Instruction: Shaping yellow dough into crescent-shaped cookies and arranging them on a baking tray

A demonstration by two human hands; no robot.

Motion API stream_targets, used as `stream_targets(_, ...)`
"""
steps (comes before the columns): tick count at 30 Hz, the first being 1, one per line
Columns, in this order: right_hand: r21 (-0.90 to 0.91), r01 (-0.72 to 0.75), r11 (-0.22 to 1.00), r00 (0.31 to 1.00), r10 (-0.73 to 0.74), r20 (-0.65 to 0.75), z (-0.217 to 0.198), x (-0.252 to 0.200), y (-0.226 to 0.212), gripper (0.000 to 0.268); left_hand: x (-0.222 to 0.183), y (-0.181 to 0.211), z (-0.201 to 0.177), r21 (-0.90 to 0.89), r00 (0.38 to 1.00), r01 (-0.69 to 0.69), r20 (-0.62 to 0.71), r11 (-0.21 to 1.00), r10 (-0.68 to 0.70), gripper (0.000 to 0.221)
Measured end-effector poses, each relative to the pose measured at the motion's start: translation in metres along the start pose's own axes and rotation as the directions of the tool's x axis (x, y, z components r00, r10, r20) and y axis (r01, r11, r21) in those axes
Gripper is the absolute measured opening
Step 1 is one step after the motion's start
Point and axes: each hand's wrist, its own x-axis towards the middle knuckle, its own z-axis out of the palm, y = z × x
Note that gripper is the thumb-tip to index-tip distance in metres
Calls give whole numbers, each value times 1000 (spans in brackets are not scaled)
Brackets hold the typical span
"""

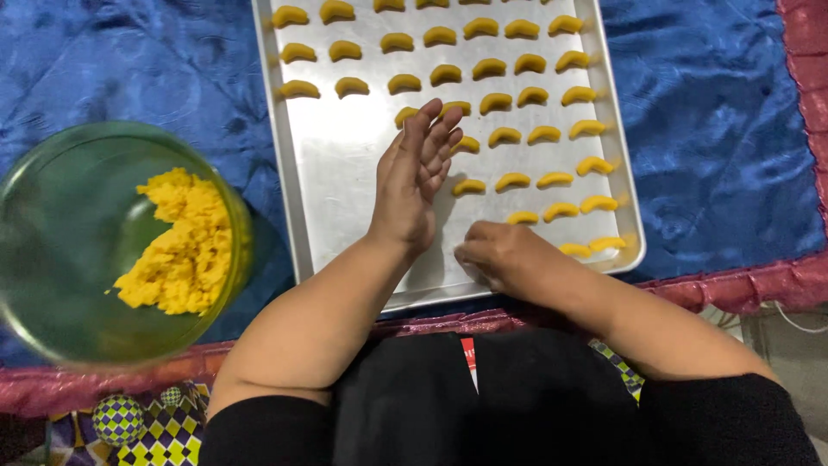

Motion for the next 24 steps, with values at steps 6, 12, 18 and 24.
stream_targets(6, 70, 8, 997, 995, -1, -101, -3, 36, -6, 20, -24, 45, -4, -111, 994, -56, 82, 992, 66, 61)
stream_targets(12, 82, 7, 997, 992, 3, -125, -4, 69, -9, 21, -62, 74, -58, 38, 988, -154, 9, 987, 153, 64)
stream_targets(18, 191, 33, 981, 998, -21, -62, 1, 104, -43, 23, -99, 69, -101, 98, 958, -287, 48, 953, 284, 64)
stream_targets(24, 275, -7, 961, 1000, 4, 11, 16, 129, -71, 27, -107, 71, -124, 2, 876, -452, 187, 892, 444, 57)
